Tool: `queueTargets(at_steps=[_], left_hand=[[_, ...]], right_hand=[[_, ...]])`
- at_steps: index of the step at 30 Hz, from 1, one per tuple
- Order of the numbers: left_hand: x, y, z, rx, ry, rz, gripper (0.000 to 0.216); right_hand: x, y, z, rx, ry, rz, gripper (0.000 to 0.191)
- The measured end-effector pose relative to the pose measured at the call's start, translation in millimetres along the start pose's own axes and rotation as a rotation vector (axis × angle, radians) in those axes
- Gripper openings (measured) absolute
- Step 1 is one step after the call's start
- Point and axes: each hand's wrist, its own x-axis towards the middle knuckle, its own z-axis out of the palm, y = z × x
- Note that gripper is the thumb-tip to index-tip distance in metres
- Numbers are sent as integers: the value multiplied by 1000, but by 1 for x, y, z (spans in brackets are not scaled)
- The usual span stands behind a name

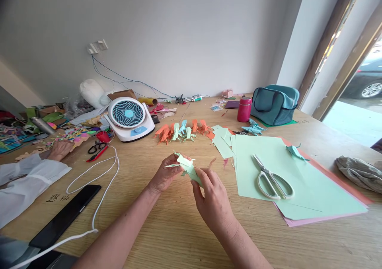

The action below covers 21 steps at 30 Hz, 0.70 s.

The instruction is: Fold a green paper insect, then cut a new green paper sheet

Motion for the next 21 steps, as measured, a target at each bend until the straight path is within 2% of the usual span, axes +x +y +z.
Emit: queueTargets(at_steps=[7,15,18,21], left_hand=[[0,0,3,67,5,28,28],[-4,13,10,392,-105,286,24],[-4,12,12,402,-108,329,23],[-2,7,9,313,-122,299,22]], right_hand=[[0,2,1,-131,34,-126,34],[0,-1,2,-48,52,2,31],[1,-1,3,-49,67,6,30],[3,-1,0,-1,78,28,28]])
